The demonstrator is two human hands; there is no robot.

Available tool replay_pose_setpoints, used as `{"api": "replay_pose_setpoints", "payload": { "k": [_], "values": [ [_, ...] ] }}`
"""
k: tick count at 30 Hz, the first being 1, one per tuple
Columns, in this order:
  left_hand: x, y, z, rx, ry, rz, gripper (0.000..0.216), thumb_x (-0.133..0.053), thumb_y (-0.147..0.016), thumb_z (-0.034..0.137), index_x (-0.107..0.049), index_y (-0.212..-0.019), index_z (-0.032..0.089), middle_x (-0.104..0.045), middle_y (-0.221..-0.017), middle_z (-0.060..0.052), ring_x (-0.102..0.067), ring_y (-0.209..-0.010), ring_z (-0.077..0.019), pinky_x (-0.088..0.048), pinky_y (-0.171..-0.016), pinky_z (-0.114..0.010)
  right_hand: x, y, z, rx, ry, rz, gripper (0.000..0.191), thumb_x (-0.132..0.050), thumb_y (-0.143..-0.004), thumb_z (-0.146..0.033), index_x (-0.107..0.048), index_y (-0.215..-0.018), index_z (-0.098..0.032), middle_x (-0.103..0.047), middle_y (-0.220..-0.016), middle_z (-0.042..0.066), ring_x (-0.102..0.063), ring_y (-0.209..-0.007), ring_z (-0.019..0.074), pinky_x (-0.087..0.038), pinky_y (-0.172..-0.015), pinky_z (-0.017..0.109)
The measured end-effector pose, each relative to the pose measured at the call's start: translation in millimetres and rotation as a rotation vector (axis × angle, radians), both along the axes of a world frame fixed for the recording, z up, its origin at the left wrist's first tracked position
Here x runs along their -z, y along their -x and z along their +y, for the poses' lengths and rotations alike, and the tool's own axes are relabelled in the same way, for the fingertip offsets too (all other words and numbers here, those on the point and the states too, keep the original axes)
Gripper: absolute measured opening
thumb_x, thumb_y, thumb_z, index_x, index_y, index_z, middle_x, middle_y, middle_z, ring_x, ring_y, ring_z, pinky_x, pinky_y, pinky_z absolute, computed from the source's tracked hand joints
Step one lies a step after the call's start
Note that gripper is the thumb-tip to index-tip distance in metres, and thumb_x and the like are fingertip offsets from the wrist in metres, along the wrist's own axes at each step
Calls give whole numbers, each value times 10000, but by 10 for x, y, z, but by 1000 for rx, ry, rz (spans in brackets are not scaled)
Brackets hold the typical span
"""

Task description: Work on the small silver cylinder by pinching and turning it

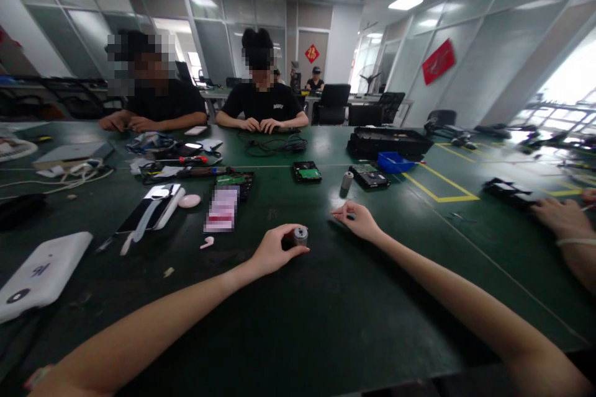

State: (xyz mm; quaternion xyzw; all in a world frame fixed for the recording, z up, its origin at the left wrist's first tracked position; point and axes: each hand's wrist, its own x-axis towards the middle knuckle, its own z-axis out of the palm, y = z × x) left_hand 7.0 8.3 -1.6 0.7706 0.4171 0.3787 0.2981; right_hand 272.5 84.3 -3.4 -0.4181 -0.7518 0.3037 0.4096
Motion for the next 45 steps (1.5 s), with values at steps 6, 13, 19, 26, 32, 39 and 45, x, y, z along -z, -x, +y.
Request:
{"api": "replay_pose_setpoints", "payload": {
  "k": [6, 13, 19, 26, 32, 39, 45],
  "values": [
    [-19, 4, -4, 6, -19, 6, 432, -745, -732, 325, -619, -1129, 211, -673, -1097, -40, -627, -982, -211, -482, -879, -328, 119, -53, 25, -4, -14, -87, 270, -667, -737, -319, -471, -602, -191, -719, -810, 55, -684, -967, 247, -509, -849, 368],
    [-6, -1, 12, 1, 7, 1, 439, -754, -723, 316, -618, -1123, 195, -674, -1082, -48, -632, -943, -205, -489, -852, -324, -81, 256, -192, -23, 25, 65, 307, -670, -749, -329, -448, -586, -192, -738, -849, 77, -710, -870, 235, -551, -773, 350],
    [44, -9, 38, -9, -13, 0, 416, -762, -712, 323, -631, -1074, 166, -681, -1031, -62, -630, -931, -223, -489, -837, -331, -340, 738, -515, -255, 61, 186, 275, -655, -797, -298, -470, -631, -181, -727, -902, 85, -698, -900, 220, -545, -778, 332],
    [59, 1, 41, -4, -5, 14, 414, -749, -729, 327, -631, -1082, 148, -682, -990, -63, -635, -878, -215, -498, -790, -320, -274, 818, -469, -242, 27, 120, 308, -652, -806, -336, -485, -602, -178, -705, -821, 60, -692, -886, 223, -536, -765, 331],
    [79, -7, 55, 5, -10, -10, 467, -753, -727, 317, -604, -1144, 167, -675, -1057, -63, -632, -937, -218, -492, -842, -331, -258, 809, -476, -238, 1, 85, 307, -656, -803, -344, -489, -605, -179, -693, -805, 51, -688, -863, 209, -530, -768, 327],
    [60, -12, 50, 4, -18, -10, 477, -750, -729, 309, -597, -1164, 188, -672, -1087, -58, -625, -978, -223, -484, -875, -344, -266, 814, -501, -245, 67, 166, 310, -687, -775, -380, -469, -666, -187, -680, -773, 34, -687, -832, 199, -527, -770, 335],
    [33, -23, 39, 6, -22, -1, 414, -750, -728, 274, -621, -1115, 204, -683, -1046, -39, -631, -943, -210, -484, -869, -341, -240, 804, -489, -91, 115, 363, 345, -640, -794, -477, -421, -755, -213, -605, -663, -24, -637, -610, 139, -533, -622, 288]
  ]
}}
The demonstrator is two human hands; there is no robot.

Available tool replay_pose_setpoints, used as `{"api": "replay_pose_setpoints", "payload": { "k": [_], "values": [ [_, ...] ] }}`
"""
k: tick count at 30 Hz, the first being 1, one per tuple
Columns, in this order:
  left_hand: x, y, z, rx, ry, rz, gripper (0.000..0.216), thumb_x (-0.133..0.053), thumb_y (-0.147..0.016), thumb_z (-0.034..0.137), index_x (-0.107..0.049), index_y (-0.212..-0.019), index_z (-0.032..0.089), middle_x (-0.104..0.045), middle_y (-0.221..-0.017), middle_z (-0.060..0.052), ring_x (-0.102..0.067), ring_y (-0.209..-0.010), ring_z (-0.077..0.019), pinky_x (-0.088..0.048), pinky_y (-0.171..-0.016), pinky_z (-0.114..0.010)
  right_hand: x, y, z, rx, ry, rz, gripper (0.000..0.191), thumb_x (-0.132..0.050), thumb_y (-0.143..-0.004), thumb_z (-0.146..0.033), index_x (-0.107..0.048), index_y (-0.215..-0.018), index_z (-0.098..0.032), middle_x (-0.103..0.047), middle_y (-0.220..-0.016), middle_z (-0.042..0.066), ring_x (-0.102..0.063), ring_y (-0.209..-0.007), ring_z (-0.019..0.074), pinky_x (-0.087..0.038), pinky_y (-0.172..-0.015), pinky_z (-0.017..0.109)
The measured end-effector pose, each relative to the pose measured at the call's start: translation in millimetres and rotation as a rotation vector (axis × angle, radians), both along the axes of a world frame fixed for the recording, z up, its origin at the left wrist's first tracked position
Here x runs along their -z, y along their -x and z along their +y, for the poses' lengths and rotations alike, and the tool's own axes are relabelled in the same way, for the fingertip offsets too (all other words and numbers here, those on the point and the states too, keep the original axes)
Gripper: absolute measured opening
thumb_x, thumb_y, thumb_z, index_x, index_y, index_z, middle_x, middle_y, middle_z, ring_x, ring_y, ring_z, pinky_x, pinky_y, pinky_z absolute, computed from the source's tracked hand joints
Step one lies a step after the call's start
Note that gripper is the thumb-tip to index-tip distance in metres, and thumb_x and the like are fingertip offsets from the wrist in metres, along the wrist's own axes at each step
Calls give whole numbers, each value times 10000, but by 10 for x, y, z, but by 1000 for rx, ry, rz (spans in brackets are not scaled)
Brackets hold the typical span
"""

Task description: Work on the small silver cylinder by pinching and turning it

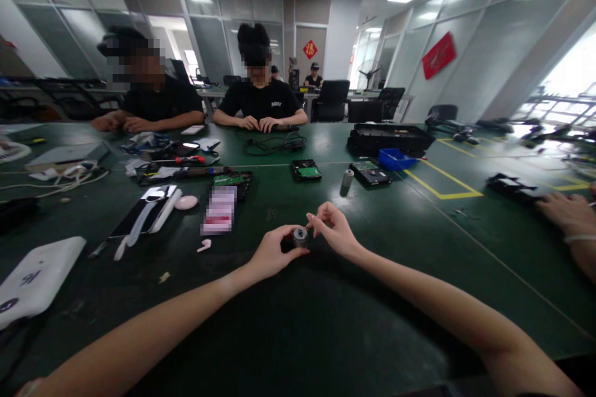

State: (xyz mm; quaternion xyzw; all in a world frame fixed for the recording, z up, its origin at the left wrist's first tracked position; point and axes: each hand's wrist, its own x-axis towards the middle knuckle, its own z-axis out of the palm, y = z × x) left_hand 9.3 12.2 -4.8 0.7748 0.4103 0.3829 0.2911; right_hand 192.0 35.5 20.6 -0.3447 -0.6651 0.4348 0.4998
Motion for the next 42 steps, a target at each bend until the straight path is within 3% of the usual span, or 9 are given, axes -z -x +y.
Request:
{"api": "replay_pose_setpoints", "payload": {
  "k": [6, 12, 16, 22, 27, 30, 35, 39, 42],
  "values": [
    [39, 5, 16, -14, 5, -1, 434, -755, -720, 300, -619, -1116, 187, -685, -1019, -49, -636, -911, -219, -501, -821, -341, 13, 18, -63, -102, -114, -58, 276, -679, -784, -391, -504, -883, -202, -660, -895, 38, -659, -885, 173, -522, -839, 346],
    [-1, -8, -1, -3, 21, -12, 399, -743, -732, 307, -625, -1093, 186, -685, -1013, -46, -637, -901, -210, -502, -812, -323, -44, 35, -42, -67, -131, -73, 273, -691, -772, -355, -474, -733, -193, -696, -816, 42, -682, -794, 181, -542, -758, 342],
    [-30, -7, -16, -3, 26, -8, 423, -748, -728, 306, -617, -1117, 204, -678, -1061, -44, -635, -932, -209, -498, -841, -334, -57, -236, 153, 51, -140, -56, 303, -690, -768, -349, -431, -710, -201, -723, -856, 67, -697, -865, 218, -537, -794, 367],
    [-62, 5, -17, 11, 37, 6, 425, -740, -736, 308, -614, -1129, 209, -670, -1103, -54, -628, -995, -222, -489, -896, -358, 280, -794, 468, 156, -182, -438, 181, -672, -766, -350, -635, -787, -174, -717, -893, 65, -691, -865, 222, -515, -837, 384],
    [-73, 5, -19, 2, 28, 35, 429, -738, -741, 315, -611, -1138, 214, -669, -1111, -52, -626, -1006, -229, -490, -895, -358, 412, -889, 506, 257, -293, -715, 288, -664, -786, -389, -700, -1045, -269, -685, -1096, 60, -597, -1053, 275, -429, -935, 479],
    [-74, 2, -23, 7, 15, 41, 426, -735, -745, 310, -608, -1141, 215, -670, -1106, -47, -628, -992, -223, -491, -885, -353, 422, -901, 501, 331, -271, -810, 247, -660, -784, -443, -727, -988, -320, -631, -1206, 57, -519, -1147, 328, -356, -961, 569],
    [-67, 0, -24, 3, 20, 38, 424, -735, -745, 309, -609, -1139, 220, -671, -1096, -41, -631, -969, -217, -499, -861, -345, 289, -790, 427, 291, -251, -699, 149, -663, -799, -378, -754, -878, -291, -692, -1076, 49, -594, -1051, 281, -395, -963, 503],
    [-26, 0, -8, -5, 16, 23, 429, -737, -739, 313, -608, -1135, 212, -669, -1090, -47, -627, -972, -223, -497, -869, -360, 54, -435, 201, 95, -226, -463, 174, -619, -842, -362, -738, -917, -259, -725, -938, 24, -658, -908, 206, -485, -866, 360],
    [10, 1, 5, -20, 15, 2, 437, -744, -728, 314, -608, -1128, 202, -676, -1062, -50, -631, -957, -226, -502, -857, -365, -66, -172, 32, -23, -227, -415, 150, -635, -835, -331, -736, -912, -252, -724, -899, 17, -658, -877, 189, -492, -828, 329]
  ]
}}
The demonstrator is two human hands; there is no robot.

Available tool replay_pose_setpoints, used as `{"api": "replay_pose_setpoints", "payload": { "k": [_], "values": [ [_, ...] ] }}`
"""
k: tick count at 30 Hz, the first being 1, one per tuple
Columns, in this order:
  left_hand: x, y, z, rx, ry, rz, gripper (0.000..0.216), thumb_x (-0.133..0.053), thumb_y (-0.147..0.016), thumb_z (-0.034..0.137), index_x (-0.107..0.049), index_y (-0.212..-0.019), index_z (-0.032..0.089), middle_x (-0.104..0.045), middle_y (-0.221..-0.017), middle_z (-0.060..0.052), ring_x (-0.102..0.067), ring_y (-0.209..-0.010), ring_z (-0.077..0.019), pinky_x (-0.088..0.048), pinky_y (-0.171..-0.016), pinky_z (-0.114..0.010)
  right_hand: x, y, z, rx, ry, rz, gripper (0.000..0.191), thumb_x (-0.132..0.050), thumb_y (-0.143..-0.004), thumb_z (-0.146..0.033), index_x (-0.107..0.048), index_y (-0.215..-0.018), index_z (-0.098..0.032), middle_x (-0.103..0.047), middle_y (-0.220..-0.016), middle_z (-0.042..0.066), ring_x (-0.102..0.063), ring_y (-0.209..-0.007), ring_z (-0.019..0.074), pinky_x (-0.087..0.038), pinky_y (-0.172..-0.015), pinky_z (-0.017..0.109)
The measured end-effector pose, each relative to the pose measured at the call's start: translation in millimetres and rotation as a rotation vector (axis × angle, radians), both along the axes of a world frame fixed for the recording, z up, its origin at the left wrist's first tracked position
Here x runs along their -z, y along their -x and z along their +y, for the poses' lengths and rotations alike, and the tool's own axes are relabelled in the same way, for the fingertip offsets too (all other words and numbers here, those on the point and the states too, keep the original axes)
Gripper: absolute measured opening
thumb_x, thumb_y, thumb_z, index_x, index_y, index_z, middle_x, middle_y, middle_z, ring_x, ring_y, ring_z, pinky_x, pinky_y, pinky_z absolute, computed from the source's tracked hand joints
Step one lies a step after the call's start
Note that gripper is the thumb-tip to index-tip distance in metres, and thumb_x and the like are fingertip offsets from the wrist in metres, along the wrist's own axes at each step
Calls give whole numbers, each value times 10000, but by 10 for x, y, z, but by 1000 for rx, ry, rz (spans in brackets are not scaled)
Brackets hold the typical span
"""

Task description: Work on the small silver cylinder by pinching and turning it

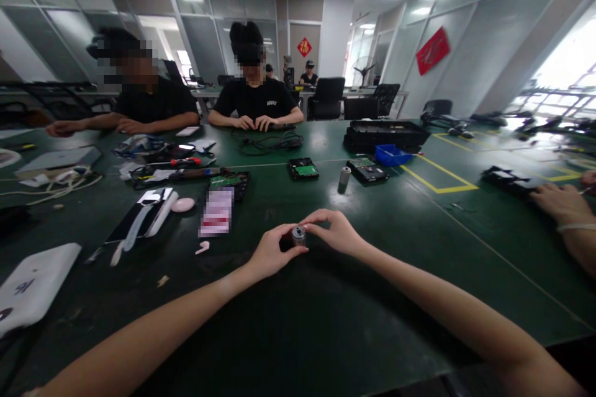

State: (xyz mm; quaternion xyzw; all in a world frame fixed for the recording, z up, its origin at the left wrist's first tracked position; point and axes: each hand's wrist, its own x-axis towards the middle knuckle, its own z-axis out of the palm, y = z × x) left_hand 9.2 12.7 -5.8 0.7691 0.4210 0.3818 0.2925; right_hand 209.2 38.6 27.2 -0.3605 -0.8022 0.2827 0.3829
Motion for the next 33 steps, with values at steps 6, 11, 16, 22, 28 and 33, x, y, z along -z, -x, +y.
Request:
{"api": "replay_pose_setpoints", "payload": {
  "k": [6, 11, 16, 22, 28, 33],
  "values": [
    [3, 7, -4, 5, 5, 6, 431, -740, -730, 334, -614, -1113, 184, -680, -1036, -57, -634, -936, -228, -503, -845, -366, -23, 139, -80, -24, 18, 18, 142, -641, -833, -300, -738, -913, -236, -709, -880, 33, -650, -840, 177, -501, -780, 313],
    [1, 5, -4, 12, -15, 0, 403, -739, -735, 320, -623, -1098, 191, -677, -1011, -45, -628, -913, -215, -498, -811, -336, 13, 152, -70, -14, -9, 0, 141, -655, -826, -318, -737, -907, -236, -689, -882, 37, -637, -844, 173, -493, -773, 298],
    [-36, -5, -25, 9, -3, 22, 355, -733, -738, 308, -636, -1061, 196, -671, -960, -36, -623, -873, -209, -491, -788, -330, 64, 163, -59, 40, -5, 35, 350, -501, -910, -423, -682, -724, -188, -679, -786, 36, -633, -781, 168, -483, -741, 287],
    [-67, 3, -31, 13, 1, 34, 334, -731, -740, 323, -639, -1034, 193, -663, -934, -31, -617, -845, -203, -481, -759, -312, 25, 136, -90, 51, 102, 242, 283, -493, -909, -446, -562, -820, -186, -698, -898, 50, -657, -868, 173, -500, -811, 307],
    [-26, 11, -8, -10, -18, 58, 278, -728, -739, 371, -650, -899, 158, -623, -801, -12, -589, -749, -182, -456, -672, -275, 5, 191, -157, -93, 80, 178, 219, -686, -785, -314, -580, -922, -180, -678, -915, 51, -666, -863, 173, -516, -835, 327],
    [-61, -1, -27, -7, -26, 50, 270, -725, -750, 322, -661, -974, 185, -631, -826, -6, -594, -759, -176, -453, -691, -269, -12, 154, -17, -16, 95, 327, 230, -695, -766, -288, -485, -781, -195, -696, -808, 36, -693, -815, 187, -538, -791, 344]
  ]
}}
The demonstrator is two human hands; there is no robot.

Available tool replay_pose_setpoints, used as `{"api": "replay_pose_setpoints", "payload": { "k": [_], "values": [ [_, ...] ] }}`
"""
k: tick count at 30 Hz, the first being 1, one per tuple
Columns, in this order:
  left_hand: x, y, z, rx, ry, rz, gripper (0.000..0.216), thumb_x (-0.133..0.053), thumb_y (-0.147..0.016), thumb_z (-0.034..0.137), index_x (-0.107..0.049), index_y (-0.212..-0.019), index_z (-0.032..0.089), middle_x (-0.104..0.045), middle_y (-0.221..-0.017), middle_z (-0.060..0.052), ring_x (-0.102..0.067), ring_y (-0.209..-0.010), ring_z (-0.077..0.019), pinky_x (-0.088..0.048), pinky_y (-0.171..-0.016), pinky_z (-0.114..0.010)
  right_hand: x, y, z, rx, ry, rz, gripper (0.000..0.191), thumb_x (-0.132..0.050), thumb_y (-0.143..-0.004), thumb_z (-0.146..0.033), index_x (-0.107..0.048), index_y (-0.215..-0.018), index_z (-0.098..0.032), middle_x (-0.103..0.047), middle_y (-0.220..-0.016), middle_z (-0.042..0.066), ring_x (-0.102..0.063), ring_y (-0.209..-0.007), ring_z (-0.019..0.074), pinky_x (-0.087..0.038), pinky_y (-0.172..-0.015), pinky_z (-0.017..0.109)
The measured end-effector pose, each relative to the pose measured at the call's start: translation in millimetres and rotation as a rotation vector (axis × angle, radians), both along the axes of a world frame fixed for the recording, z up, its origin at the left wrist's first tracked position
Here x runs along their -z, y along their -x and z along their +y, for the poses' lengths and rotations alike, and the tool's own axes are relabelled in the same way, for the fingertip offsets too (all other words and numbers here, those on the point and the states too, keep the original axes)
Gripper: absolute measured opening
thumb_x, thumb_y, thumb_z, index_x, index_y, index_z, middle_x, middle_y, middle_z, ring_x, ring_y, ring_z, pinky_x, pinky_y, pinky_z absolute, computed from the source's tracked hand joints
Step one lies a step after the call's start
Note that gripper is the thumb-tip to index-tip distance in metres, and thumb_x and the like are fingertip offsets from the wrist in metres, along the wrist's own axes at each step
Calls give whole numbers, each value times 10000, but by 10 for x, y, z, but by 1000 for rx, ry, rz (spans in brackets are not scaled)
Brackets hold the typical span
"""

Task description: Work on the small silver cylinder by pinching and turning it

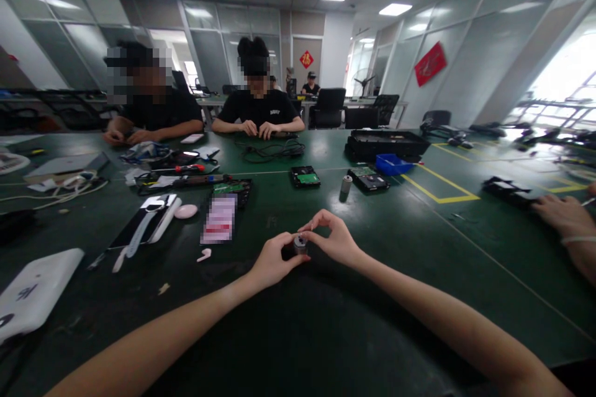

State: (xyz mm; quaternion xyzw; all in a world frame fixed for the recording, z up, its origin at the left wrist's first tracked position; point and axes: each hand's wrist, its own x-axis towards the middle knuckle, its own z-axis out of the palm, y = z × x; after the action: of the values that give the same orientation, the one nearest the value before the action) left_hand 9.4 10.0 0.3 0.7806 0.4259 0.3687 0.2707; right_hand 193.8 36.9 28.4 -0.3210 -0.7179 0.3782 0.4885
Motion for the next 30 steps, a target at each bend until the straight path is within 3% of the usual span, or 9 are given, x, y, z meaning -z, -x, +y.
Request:
{"api": "replay_pose_setpoints", "payload": {
  "k": [3, 7, 13, 16, 20, 25, 30],
  "values": [
    [-33, 0, -12, 10, 15, 0, 393, -724, -755, 298, -628, -1130, 229, -648, -912, -18, -609, -835, -190, -461, -761, -287, 37, -272, 250, 87, 16, 58, 311, -705, -747, -314, -413, -728, -208, -716, -803, 53, -702, -874, 227, -538, -794, 367],
    [-52, 10, -13, 17, 52, -5, 411, -722, -760, 304, -621, -1152, 231, -651, -959, -30, -611, -886, -201, -462, -800, -301, 229, -750, 554, 210, 87, -94, 404, -697, -716, -380, -337, -630, -218, -729, -820, 97, -694, -931, 272, -530, -805, 390],
    [-53, 8, -10, 20, 49, -10, 397, -722, -758, 315, -629, -1133, 223, -656, -1000, -42, -609, -927, -214, -458, -841, -314, 445, -971, 617, 175, 135, -239, 357, -704, -677, -357, -403, -560, -205, -731, -795, 76, -686, -958, 285, -518, -824, 389],
    [-60, 3, -11, 27, 52, -6, 386, -715, -765, 303, -626, -1134, 229, -655, -999, -37, -611, -925, -210, -461, -835, -309, 403, -919, 571, 199, 128, -240, 368, -715, -666, -352, -405, -534, -206, -729, -759, 62, -688, -948, 289, -520, -817, 387],
    [-60, -5, -11, 22, 60, -7, 387, -716, -761, 293, -623, -1133, 239, -652, -1016, -34, -610, -933, -212, -464, -835, -314, 199, -649, 371, 228, 100, -137, 411, -667, -731, -374, -323, -566, -221, -728, -759, 65, -694, -933, 279, -544, -746, 358],
    [-5, -11, 2, 9, 20, -20, 293, -732, -743, 286, -649, -1010, 199, -645, -909, -23, -603, -843, -195, -461, -767, -292, 0, -109, -17, -62, 81, 23, 348, -647, -789, -302, -370, -600, -207, -728, -881, 87, -693, -928, 233, -549, -782, 346],
    [66, -5, 36, -2, 24, -19, 221, -727, -747, 311, -625, -872, 159, -615, -815, -8, -580, -758, -174, -440, -684, -266, 43, 92, -122, -113, 93, 64, 396, -645, -794, -290, -333, -565, -205, -719, -858, 90, -697, -867, 226, -546, -725, 331]
  ]
}}
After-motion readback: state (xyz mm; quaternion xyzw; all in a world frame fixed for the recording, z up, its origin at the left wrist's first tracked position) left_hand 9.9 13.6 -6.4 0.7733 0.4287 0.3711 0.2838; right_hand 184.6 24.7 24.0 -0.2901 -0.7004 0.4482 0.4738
